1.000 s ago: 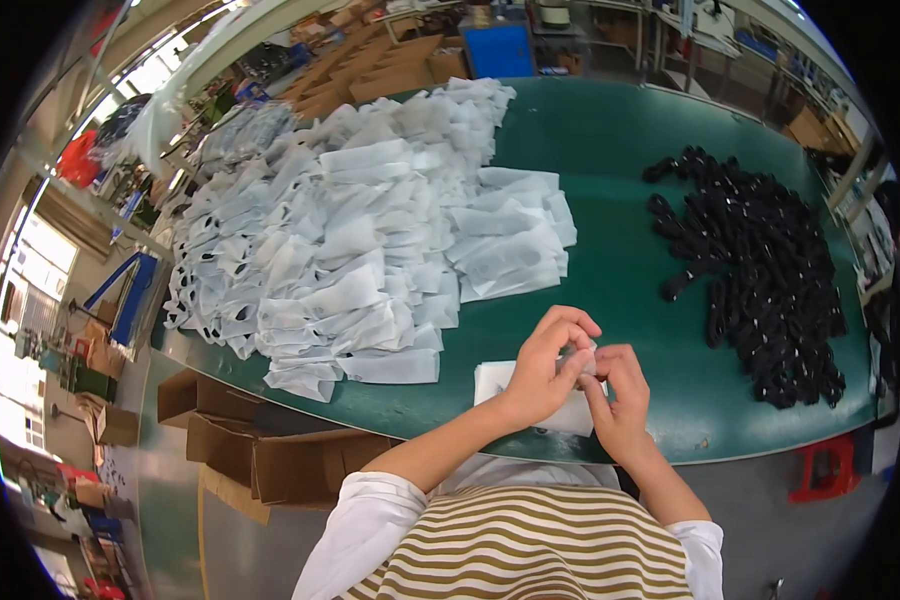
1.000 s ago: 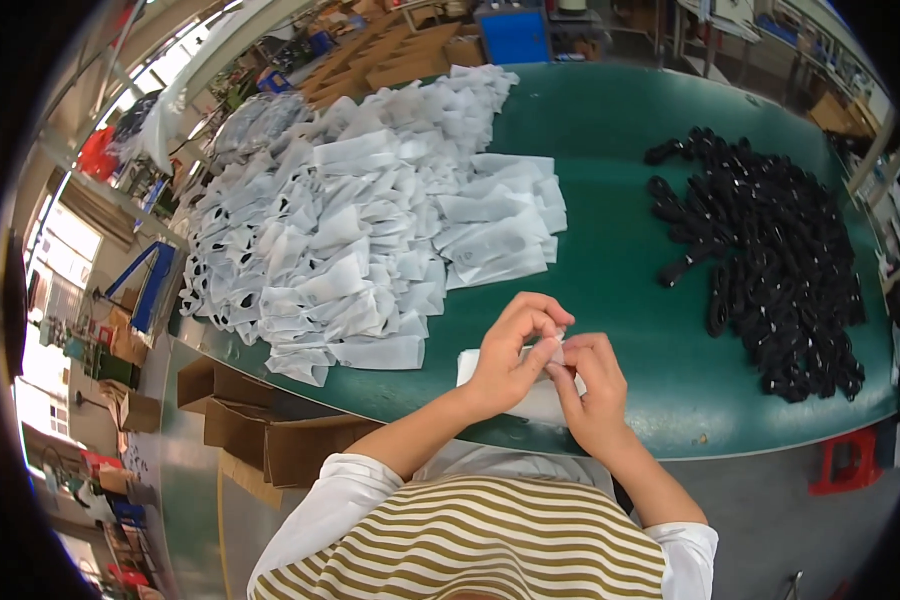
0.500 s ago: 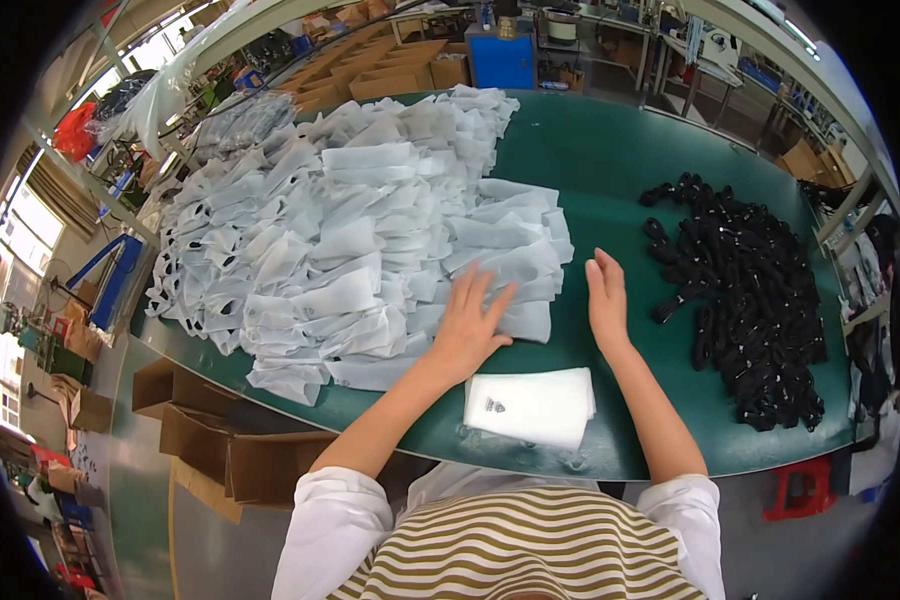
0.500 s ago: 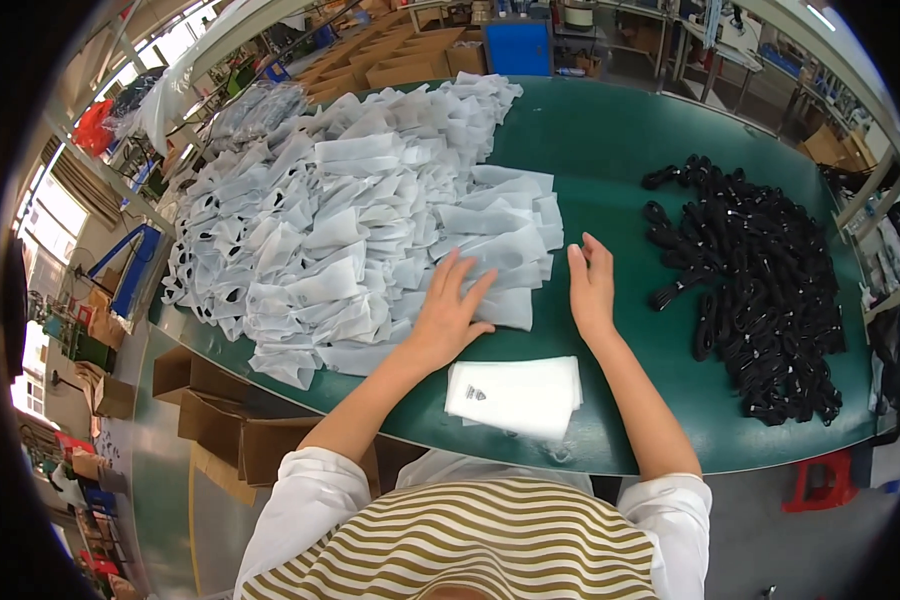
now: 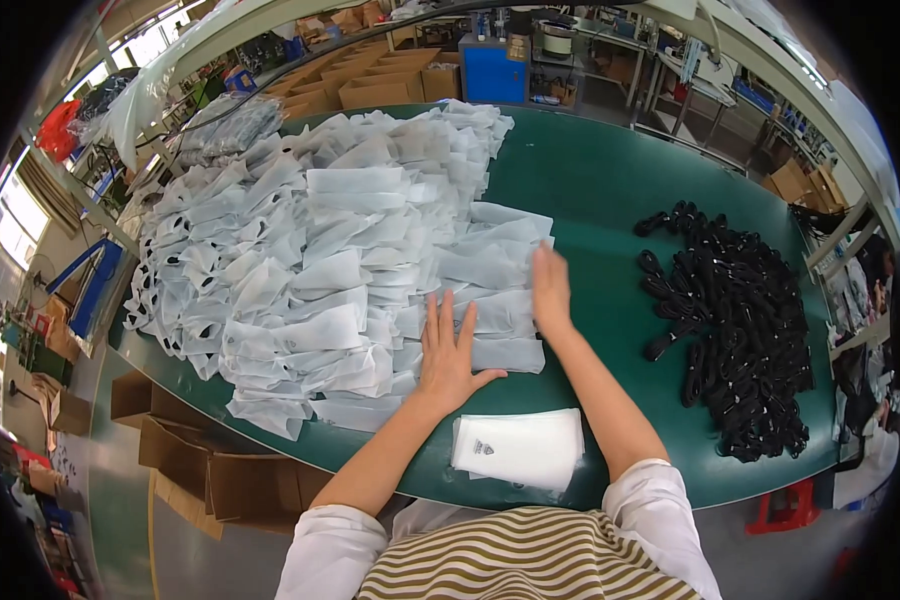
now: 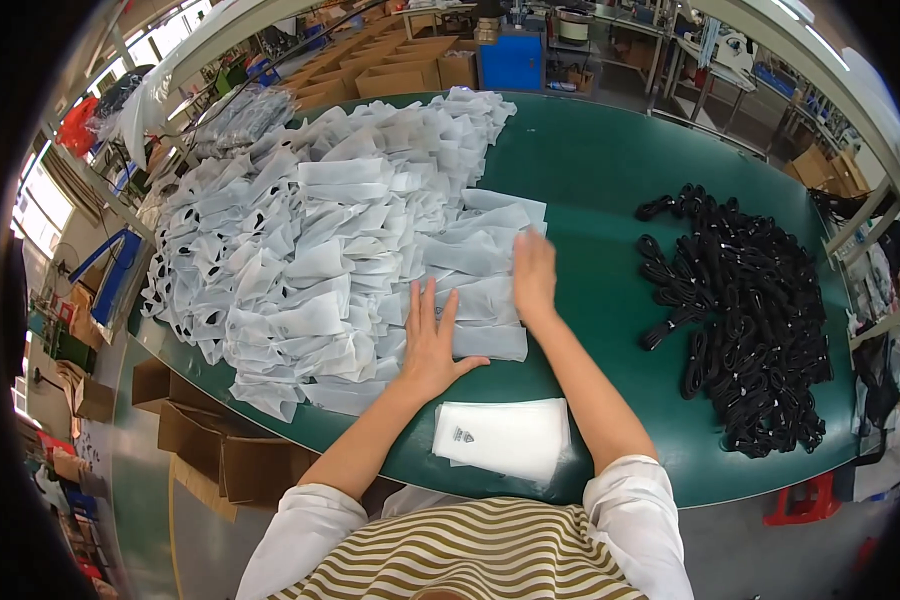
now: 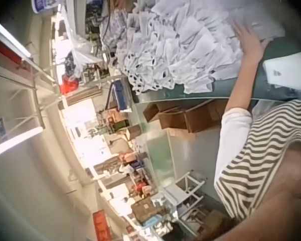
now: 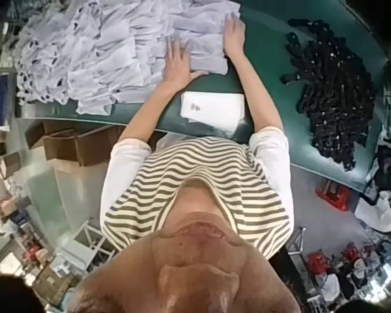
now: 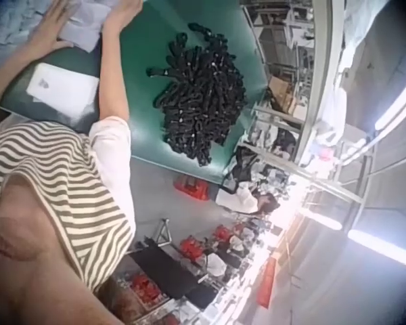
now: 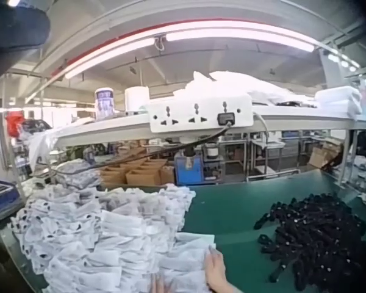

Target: Packaging small black plastic components into white plastic bags along with instruction inserts.

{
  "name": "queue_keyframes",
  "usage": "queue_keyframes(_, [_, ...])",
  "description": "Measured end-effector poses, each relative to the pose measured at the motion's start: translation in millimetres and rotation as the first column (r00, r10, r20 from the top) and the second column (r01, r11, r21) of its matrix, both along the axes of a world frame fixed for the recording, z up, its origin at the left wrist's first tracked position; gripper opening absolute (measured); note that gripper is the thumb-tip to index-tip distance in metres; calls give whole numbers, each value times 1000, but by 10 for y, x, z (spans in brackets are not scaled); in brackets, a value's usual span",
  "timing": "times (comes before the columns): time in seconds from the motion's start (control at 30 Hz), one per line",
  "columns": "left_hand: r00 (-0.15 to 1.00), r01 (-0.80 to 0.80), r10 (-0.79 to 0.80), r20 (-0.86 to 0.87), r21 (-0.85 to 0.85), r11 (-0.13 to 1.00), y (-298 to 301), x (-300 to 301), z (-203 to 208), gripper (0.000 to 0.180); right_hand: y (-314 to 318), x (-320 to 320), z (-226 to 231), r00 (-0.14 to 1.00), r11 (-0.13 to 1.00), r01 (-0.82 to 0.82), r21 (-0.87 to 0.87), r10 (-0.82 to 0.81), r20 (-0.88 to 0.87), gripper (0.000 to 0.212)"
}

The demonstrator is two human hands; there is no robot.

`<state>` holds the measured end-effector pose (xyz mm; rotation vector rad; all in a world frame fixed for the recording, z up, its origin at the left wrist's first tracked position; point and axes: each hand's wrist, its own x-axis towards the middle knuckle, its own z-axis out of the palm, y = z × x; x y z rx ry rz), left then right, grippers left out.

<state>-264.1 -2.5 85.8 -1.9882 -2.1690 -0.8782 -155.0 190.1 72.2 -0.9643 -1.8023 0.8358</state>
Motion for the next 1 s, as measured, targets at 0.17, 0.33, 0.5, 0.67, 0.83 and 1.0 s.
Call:
queue_keyframes(0.17, [999, -32, 31, 23, 15, 999, 70, -183, -83, 120, 226, -183, 349, 992, 910, -26, 414, -29, 125, 41])
queue_keyframes(0.33, [999, -14, 11, 53, 60, 998, 184, -259, -120, 121, 298, -269, 250, 859, 832, -353, 428, 107, 501, 19])
queue_keyframes(0.5, [998, 22, -29, 56, 135, 991, 205, -342, -109, 120, 108, -164, 242, 889, 873, -295, 389, 101, 448, 11])
queue_keyframes(0.67, [996, 55, -62, 67, 105, 993, 228, -336, -140, 117, 143, -219, 475, 895, 698, -434, 569, 262, 362, 14])
queue_keyframes(0.83, [996, 55, -61, 65, 88, 995, 175, -271, -188, 116, 310, -424, 382, 812, 742, -571, 350, 449, 374, 18])
queue_keyframes(1.0, [997, 27, -34, 71, 102, 994, 146, -320, -190, 119, 116, -391, 376, 764, 807, -511, 295, 270, 586, 22])
